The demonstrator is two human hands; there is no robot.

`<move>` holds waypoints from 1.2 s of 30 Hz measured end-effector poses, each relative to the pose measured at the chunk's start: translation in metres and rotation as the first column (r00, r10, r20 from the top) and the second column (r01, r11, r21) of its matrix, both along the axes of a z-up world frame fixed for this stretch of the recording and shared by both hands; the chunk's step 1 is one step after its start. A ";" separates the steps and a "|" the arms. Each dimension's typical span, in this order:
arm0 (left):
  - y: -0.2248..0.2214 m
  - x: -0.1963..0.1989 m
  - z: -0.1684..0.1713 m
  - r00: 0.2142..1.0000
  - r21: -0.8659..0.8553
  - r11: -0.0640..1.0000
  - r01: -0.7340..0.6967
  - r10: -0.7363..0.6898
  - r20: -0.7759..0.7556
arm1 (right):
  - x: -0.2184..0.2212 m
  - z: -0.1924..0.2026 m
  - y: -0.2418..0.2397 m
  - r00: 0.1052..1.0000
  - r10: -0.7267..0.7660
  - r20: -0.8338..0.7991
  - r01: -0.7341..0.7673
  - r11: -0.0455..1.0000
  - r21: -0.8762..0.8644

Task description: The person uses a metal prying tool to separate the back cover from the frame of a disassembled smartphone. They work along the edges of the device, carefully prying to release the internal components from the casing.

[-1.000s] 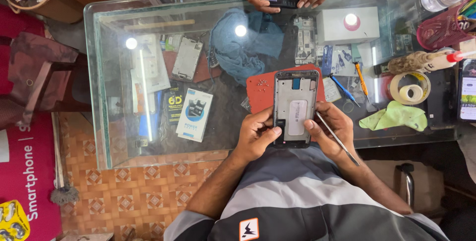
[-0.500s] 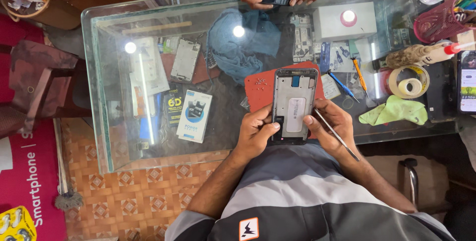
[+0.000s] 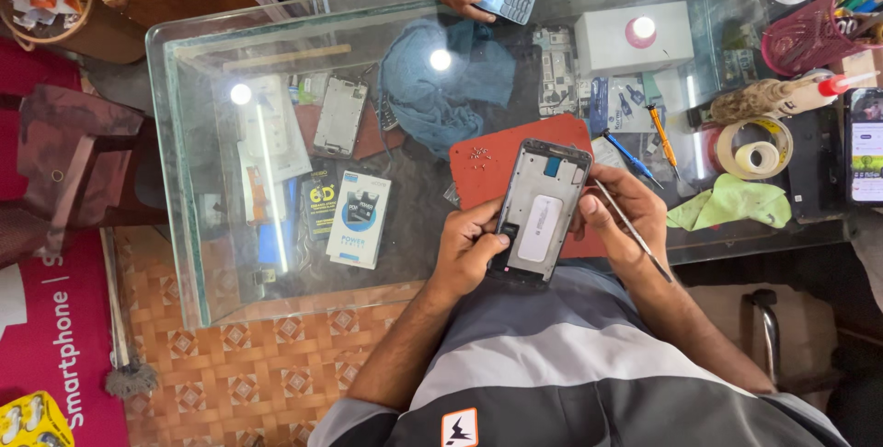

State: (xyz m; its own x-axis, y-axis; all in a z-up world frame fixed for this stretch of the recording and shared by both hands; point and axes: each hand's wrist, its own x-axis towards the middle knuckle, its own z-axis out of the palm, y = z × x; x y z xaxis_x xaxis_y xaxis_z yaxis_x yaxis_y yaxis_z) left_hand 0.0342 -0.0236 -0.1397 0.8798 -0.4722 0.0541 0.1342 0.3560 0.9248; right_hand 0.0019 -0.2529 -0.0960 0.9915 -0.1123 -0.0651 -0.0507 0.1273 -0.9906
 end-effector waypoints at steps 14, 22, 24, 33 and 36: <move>-0.016 0.012 0.004 0.914 -0.061 0.919 -0.391 0.379 -0.147 | 0.013 -0.006 0.007 0.995 -0.010 -0.099 0.033 0.973 0.229; -0.002 0.030 -0.036 0.793 0.027 0.802 -0.597 0.595 -0.132 | 0.013 -0.004 0.004 0.993 -0.115 -0.035 0.116 0.993 0.022; -0.002 0.029 -0.040 0.804 0.082 0.813 -0.577 0.583 -0.116 | 0.015 -0.005 -0.001 0.994 -0.106 -0.037 0.105 0.994 -0.024; -0.024 0.016 -0.020 0.881 0.012 0.899 -0.437 0.431 -0.198 | 0.007 -0.023 0.005 0.997 -0.055 -0.062 0.035 0.956 -0.290; -0.032 0.020 -0.019 0.888 0.047 0.900 -0.433 0.435 -0.147 | 0.014 -0.017 0.010 0.995 -0.039 -0.092 0.005 0.936 -0.352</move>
State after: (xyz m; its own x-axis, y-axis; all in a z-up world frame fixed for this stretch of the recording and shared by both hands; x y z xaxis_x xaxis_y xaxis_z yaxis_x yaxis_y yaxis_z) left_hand 0.0537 -0.0561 -0.1588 0.9943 -0.0411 -0.0983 0.1065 0.3990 0.9107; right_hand 0.0159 -0.2431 -0.1126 0.9796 -0.1670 -0.1120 -0.1485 -0.2250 -0.9630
